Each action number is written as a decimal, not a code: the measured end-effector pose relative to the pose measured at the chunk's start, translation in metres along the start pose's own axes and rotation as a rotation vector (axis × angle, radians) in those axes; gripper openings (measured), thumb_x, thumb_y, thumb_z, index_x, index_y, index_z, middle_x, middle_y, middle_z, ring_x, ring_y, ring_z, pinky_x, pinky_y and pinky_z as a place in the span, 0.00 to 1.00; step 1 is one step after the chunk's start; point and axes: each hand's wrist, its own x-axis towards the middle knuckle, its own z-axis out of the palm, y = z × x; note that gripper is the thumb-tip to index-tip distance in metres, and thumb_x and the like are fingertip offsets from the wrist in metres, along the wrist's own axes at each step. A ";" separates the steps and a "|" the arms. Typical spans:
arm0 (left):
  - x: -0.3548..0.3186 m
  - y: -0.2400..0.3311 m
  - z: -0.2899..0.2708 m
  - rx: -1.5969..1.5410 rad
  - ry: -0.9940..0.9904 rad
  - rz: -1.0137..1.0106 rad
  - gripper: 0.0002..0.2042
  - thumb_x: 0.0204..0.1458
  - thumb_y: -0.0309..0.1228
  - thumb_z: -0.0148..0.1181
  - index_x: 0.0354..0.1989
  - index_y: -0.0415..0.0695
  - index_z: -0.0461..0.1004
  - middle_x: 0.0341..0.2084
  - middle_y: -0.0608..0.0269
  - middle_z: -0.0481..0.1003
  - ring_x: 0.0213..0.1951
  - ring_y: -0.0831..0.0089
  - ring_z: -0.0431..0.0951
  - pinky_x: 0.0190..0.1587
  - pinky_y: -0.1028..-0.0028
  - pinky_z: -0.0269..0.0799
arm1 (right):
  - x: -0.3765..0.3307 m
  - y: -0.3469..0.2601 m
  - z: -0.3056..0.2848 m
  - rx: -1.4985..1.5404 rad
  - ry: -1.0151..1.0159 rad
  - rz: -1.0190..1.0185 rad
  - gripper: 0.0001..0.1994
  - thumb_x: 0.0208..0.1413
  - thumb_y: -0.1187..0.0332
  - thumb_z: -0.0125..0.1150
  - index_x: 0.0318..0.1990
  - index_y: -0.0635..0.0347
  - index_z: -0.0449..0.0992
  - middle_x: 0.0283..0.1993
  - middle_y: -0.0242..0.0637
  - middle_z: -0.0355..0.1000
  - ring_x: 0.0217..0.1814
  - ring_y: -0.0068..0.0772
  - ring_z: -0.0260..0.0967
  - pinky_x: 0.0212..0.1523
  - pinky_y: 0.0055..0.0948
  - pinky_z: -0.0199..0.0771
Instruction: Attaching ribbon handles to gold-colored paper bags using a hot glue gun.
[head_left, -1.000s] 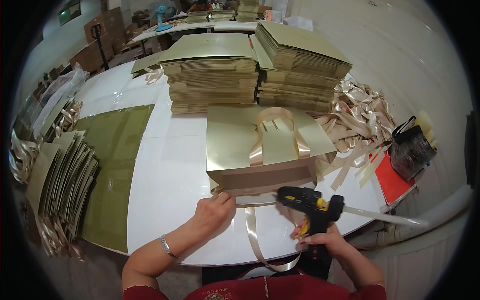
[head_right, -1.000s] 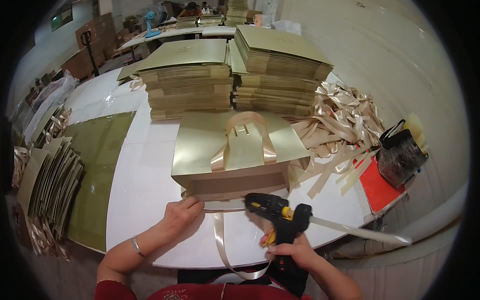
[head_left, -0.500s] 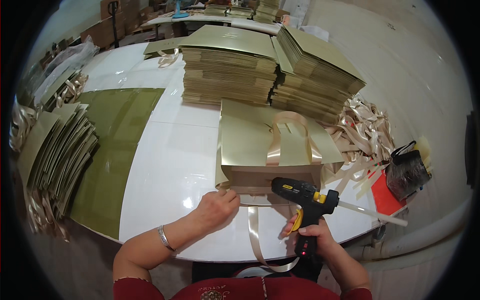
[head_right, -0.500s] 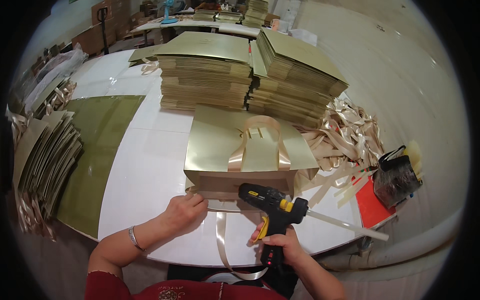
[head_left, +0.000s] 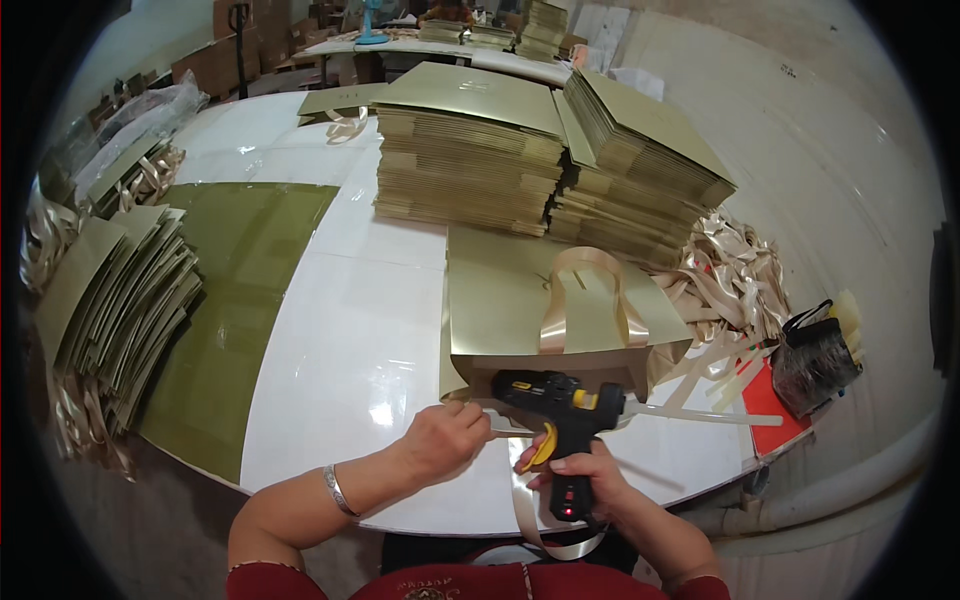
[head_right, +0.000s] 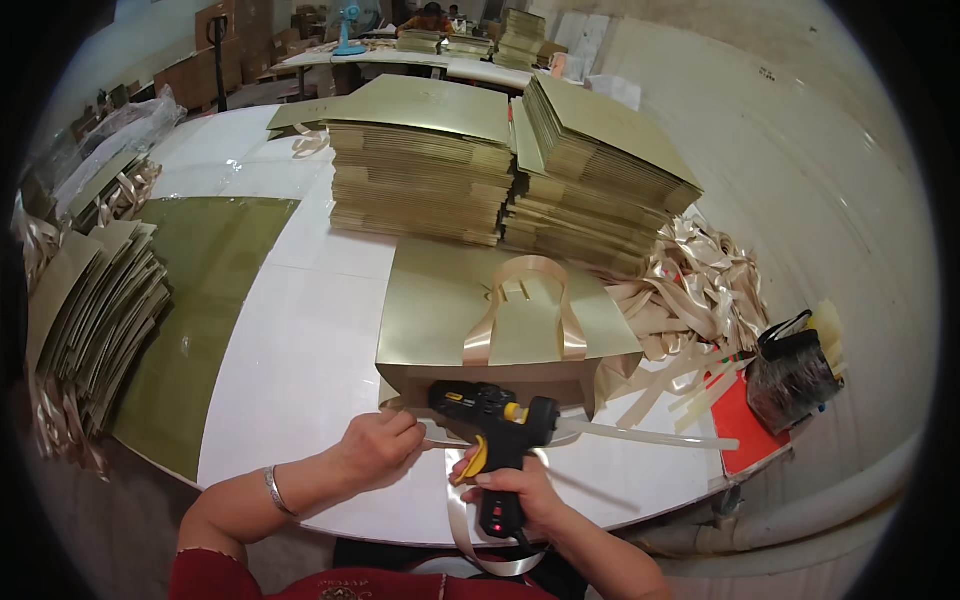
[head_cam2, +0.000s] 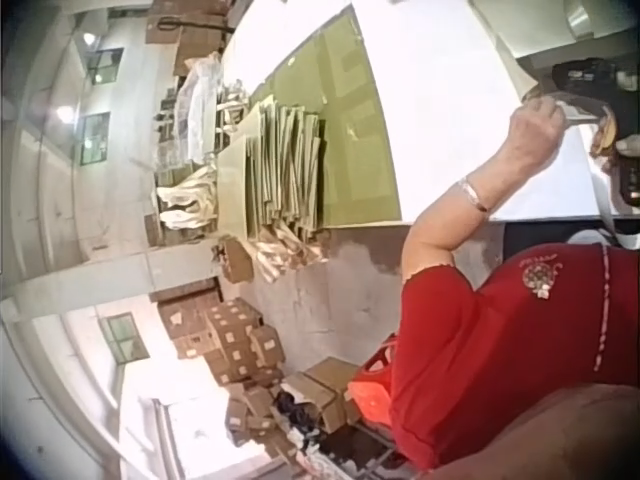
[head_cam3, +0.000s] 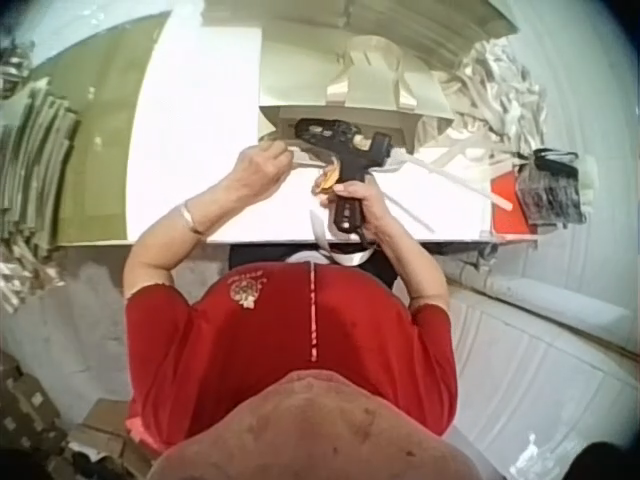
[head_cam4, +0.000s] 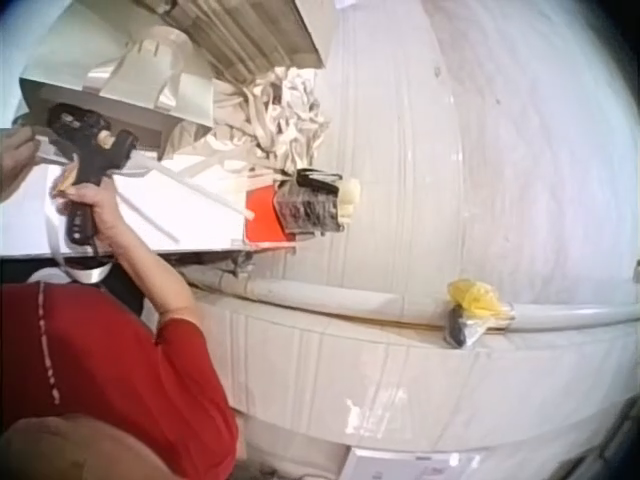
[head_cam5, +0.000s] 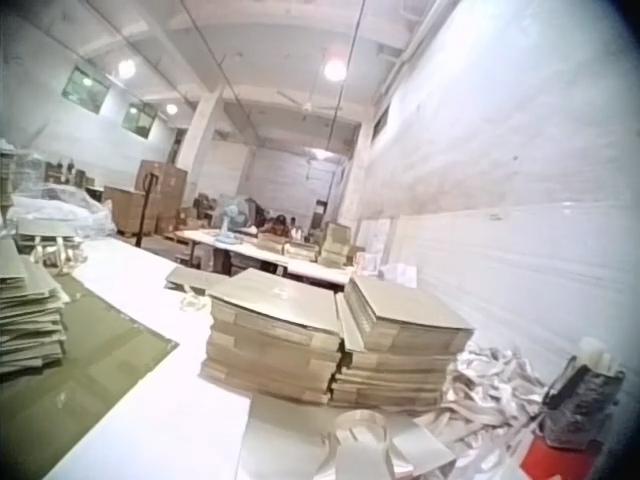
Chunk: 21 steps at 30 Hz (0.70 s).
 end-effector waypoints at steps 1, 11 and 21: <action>0.000 0.001 -0.001 0.007 -0.007 -0.002 0.05 0.42 0.27 0.60 0.24 0.43 0.70 0.23 0.63 0.67 0.26 0.68 0.73 0.24 0.71 0.71 | 0.004 0.003 0.003 -0.028 0.018 -0.001 0.18 0.45 0.74 0.60 0.46 0.67 0.70 0.41 0.45 0.75 0.43 0.36 0.75 0.47 0.34 0.77; -0.002 0.001 -0.001 0.031 -0.037 0.026 0.08 0.47 0.30 0.61 0.23 0.42 0.70 0.22 0.62 0.68 0.26 0.68 0.73 0.24 0.71 0.72 | -0.053 -0.011 -0.030 -0.254 0.470 -0.181 0.11 0.41 0.77 0.64 0.35 0.69 0.73 0.28 0.42 0.74 0.26 0.35 0.74 0.32 0.31 0.76; 0.005 0.006 -0.003 0.013 0.041 -0.040 0.09 0.43 0.30 0.67 0.21 0.44 0.71 0.19 0.63 0.68 0.21 0.66 0.72 0.19 0.70 0.67 | -0.107 -0.038 -0.077 -0.397 0.363 -0.275 0.27 0.31 0.70 0.70 0.45 0.68 0.72 0.39 0.43 0.75 0.42 0.37 0.75 0.44 0.32 0.75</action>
